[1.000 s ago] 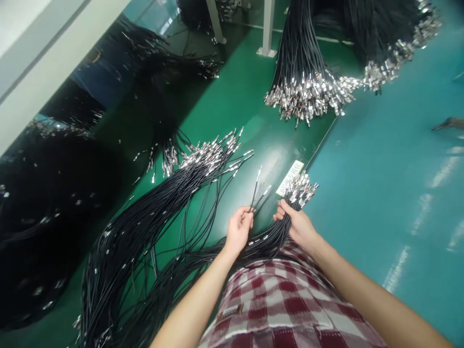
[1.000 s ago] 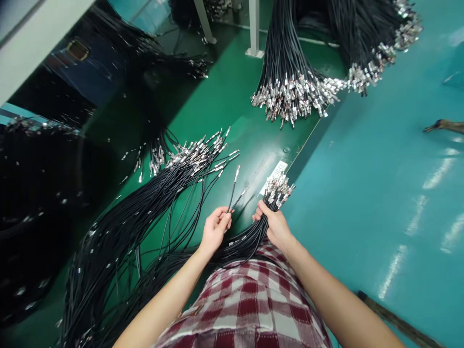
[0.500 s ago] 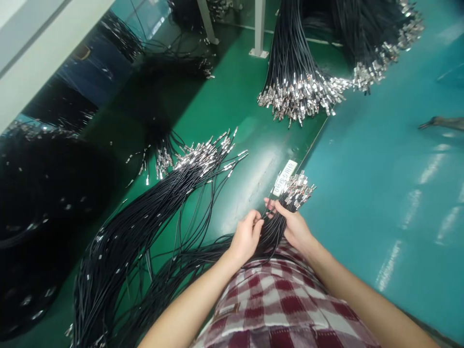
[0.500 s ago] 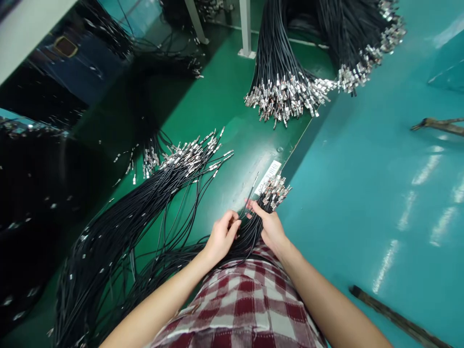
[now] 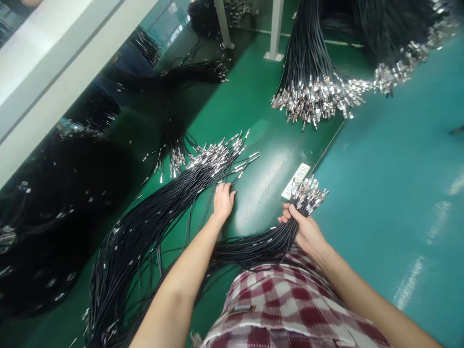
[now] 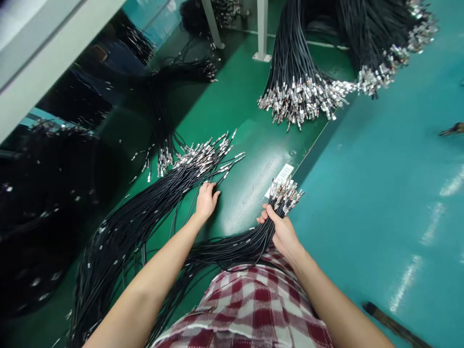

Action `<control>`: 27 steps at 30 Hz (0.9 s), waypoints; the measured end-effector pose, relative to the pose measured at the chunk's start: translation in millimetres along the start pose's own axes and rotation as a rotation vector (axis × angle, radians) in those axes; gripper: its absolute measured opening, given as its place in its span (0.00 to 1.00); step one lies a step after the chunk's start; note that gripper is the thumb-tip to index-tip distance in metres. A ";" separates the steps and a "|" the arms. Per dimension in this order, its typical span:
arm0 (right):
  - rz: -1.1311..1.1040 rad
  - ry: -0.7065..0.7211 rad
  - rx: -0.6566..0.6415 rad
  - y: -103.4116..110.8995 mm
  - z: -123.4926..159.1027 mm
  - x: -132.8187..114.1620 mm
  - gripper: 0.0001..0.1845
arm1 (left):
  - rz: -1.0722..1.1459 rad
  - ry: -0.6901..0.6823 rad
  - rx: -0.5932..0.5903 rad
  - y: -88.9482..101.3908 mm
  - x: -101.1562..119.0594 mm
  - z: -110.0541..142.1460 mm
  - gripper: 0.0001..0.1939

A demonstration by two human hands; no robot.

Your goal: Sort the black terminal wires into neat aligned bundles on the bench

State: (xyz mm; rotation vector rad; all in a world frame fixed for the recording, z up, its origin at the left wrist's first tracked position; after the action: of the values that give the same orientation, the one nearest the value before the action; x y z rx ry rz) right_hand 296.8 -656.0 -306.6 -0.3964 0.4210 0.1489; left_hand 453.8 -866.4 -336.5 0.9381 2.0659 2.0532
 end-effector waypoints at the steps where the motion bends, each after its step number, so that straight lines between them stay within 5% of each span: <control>1: -0.004 -0.009 0.000 -0.4 -0.4 -0.1 0.22 | -0.045 -0.008 -0.019 -5.9 1.3 -6.7 0.11; 4: -0.021 -0.018 -0.002 -1.5 -1.9 -0.6 0.22 | -0.132 0.031 -0.080 -18.9 21.2 -6.7 0.05; 7: -0.038 -0.022 0.014 -0.6 -4.6 0.2 0.21 | -0.063 -0.021 -0.170 -23.0 47.2 19.4 0.01; 10: -0.033 -0.040 0.072 2.5 -8.7 2.1 0.21 | 0.209 0.034 -0.243 -17.4 60.0 50.6 0.02; 14: -0.037 -0.038 0.091 2.6 -13.3 3.2 0.21 | 0.749 0.382 -0.294 -1.8 66.7 69.8 0.09; 17: -0.030 0.004 0.067 -1.9 -12.8 1.5 0.20 | 1.011 0.516 -0.396 7.0 86.6 70.3 0.17; 22: -0.019 0.066 -0.004 -9.7 -6.3 -1.3 0.21 | 1.173 0.577 -0.417 7.3 128.9 72.6 0.16; 27: 0.105 0.067 -0.028 -8.6 -5.6 -1.0 0.18 | 1.207 0.572 -0.436 3.7 137.2 79.8 0.15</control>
State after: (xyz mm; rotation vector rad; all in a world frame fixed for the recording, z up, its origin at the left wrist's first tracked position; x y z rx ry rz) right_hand 295.7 -666.2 -308.0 -0.4080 0.5067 0.2440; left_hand 381.3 -732.3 -292.0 1.9490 1.0167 3.4507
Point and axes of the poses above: each hand's wrist, its own z-axis away from the middle knuckle, its own y-axis out of the back of the hand, x = y × z, the point moved 2 cm from there along -z, towards the middle knuckle, and after that the axes turned 14 degrees about x, right-handed, at the moved point
